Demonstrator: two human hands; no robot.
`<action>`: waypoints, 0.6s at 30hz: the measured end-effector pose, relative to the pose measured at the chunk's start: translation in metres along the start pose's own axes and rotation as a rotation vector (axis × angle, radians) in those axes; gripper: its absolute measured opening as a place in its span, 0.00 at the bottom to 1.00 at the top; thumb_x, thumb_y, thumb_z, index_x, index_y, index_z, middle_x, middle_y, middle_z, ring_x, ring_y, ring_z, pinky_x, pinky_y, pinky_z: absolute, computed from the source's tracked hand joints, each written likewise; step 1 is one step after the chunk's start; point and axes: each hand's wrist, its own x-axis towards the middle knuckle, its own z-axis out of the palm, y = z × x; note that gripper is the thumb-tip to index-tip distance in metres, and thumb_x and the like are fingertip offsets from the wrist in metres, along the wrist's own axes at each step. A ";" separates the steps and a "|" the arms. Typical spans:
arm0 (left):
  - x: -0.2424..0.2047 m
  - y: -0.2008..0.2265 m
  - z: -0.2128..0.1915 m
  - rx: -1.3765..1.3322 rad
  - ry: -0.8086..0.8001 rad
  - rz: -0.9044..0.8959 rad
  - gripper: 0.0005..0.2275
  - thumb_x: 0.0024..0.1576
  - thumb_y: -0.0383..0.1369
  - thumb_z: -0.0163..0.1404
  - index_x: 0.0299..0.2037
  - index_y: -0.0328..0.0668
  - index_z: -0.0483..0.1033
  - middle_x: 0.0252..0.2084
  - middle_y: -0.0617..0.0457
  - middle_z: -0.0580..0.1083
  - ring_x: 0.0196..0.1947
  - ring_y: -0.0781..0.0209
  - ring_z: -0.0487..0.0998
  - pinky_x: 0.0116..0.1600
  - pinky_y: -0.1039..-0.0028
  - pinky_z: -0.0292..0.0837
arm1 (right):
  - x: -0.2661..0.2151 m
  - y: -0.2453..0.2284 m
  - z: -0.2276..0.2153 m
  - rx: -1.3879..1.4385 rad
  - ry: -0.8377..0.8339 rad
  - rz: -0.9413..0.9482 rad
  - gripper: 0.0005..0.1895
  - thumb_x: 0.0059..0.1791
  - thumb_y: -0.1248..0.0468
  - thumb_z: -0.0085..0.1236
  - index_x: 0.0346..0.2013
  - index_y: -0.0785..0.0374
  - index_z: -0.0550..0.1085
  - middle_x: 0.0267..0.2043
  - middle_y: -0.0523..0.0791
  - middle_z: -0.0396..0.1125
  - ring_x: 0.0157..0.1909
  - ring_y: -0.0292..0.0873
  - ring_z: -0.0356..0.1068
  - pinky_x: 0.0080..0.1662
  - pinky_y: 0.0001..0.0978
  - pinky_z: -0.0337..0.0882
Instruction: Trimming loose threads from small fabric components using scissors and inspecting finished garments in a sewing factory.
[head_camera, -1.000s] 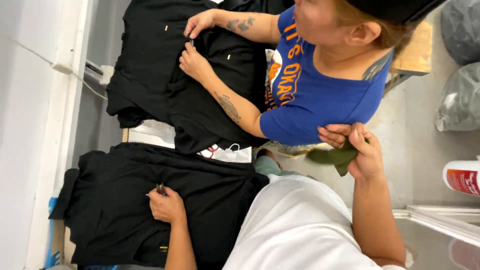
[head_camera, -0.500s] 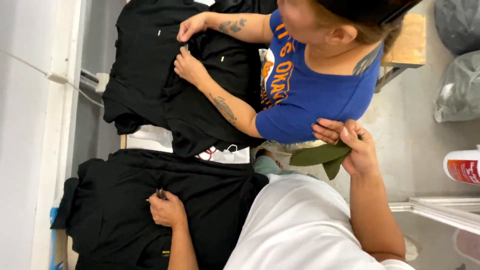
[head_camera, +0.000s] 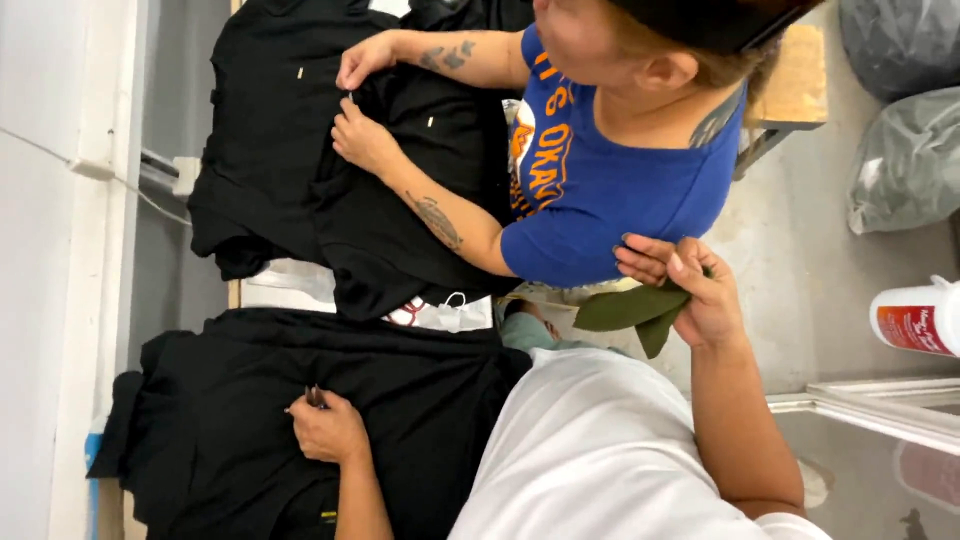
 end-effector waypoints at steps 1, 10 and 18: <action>-0.001 -0.002 0.002 0.007 0.000 -0.007 0.07 0.58 0.35 0.58 0.40 0.42 0.76 0.31 0.43 0.77 0.33 0.37 0.79 0.33 0.46 0.68 | 0.000 0.002 -0.001 -0.001 -0.005 0.009 0.12 0.52 0.66 0.54 0.26 0.55 0.64 0.61 0.66 0.65 0.62 0.70 0.68 0.64 0.61 0.70; -0.001 -0.003 0.000 0.034 -0.052 -0.015 0.08 0.61 0.39 0.56 0.43 0.46 0.77 0.32 0.47 0.77 0.33 0.42 0.80 0.34 0.51 0.71 | -0.009 -0.009 -0.012 -0.083 0.295 -0.234 0.17 0.53 0.66 0.56 0.24 0.54 0.60 0.55 0.59 0.71 0.52 0.59 0.76 0.55 0.50 0.79; 0.006 0.011 -0.003 0.066 -0.282 -0.241 0.13 0.68 0.44 0.53 0.47 0.41 0.79 0.36 0.44 0.77 0.38 0.41 0.80 0.46 0.54 0.73 | -0.016 -0.013 -0.008 -0.036 0.458 -0.307 0.20 0.51 0.71 0.54 0.20 0.54 0.57 0.53 0.60 0.71 0.50 0.56 0.76 0.55 0.45 0.79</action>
